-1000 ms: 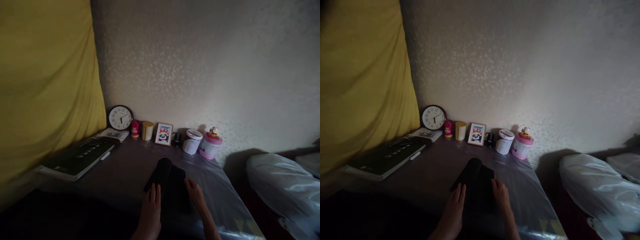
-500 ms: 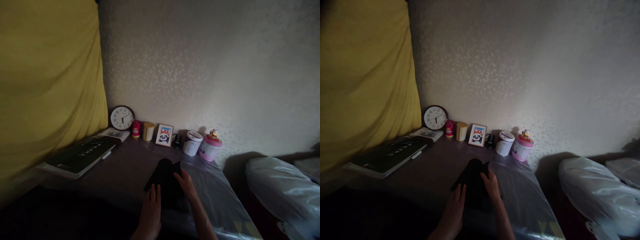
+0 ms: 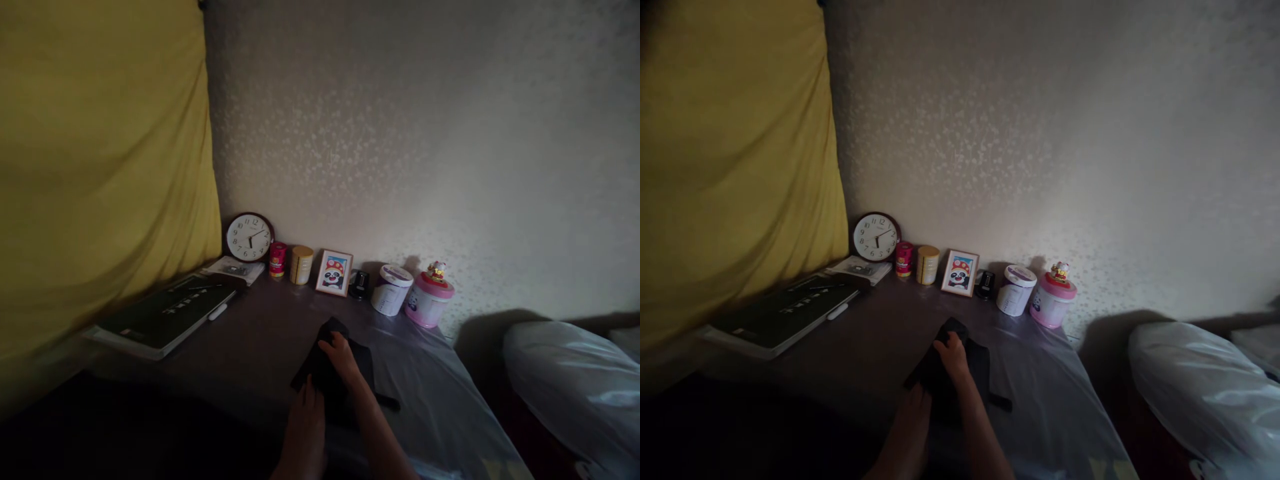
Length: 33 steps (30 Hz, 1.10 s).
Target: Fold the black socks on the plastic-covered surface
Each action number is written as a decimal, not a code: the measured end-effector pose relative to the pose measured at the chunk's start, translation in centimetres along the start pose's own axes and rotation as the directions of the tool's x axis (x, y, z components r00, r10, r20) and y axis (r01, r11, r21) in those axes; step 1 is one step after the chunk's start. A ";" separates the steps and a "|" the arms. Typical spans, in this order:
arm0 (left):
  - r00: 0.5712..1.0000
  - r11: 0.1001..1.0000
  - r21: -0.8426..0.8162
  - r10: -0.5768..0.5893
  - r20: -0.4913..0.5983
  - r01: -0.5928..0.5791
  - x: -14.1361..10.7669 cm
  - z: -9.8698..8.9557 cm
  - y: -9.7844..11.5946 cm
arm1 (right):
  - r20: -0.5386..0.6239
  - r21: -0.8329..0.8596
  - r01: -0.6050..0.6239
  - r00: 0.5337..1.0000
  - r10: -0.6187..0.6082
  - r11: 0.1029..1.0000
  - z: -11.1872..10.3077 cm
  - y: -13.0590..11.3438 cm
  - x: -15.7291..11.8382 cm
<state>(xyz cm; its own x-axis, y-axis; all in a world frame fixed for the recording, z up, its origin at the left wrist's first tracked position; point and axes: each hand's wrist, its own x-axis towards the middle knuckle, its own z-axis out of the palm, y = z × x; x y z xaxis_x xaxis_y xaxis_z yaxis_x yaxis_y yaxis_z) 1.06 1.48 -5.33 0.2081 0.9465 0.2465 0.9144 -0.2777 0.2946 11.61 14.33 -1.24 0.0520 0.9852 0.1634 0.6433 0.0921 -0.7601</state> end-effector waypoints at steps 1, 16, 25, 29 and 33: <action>1.000 1.000 0.009 0.000 -0.010 0.000 -0.1 0.3 -0.3 | 0.010 -0.024 -0.018 1.000 0.018 1.000 0.1 0.0 0.1; 0.967 0.977 -0.084 0.180 -0.181 -0.197 0.6 -3.0 0.2 | 0.323 0.133 0.123 0.933 -0.160 0.984 -0.5 -2.5 -1.1; 0.991 0.987 -0.097 0.133 0.007 -0.132 1.8 -1.3 -0.4 | 0.363 0.087 0.333 0.867 -0.342 0.939 -1.3 -2.9 -3.6; 0.992 0.986 -0.113 0.123 0.030 -0.119 1.9 -0.7 -0.5 | 0.254 -0.003 0.471 0.853 -0.455 0.882 -1.9 -2.5 -4.2; 0.993 0.989 -0.108 0.107 0.042 -0.102 2.0 -0.1 -0.7 | 0.264 -0.054 0.601 0.779 -0.569 0.798 -2.1 -1.9 -3.8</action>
<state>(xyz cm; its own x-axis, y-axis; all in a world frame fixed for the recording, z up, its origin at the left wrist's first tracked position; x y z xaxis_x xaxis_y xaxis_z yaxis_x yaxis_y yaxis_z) 0.82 3.56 -4.90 0.3191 0.9176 0.2371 0.8458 -0.3886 0.3656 11.86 10.13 0.90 -0.5269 0.7534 0.3933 0.5859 0.6572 -0.4741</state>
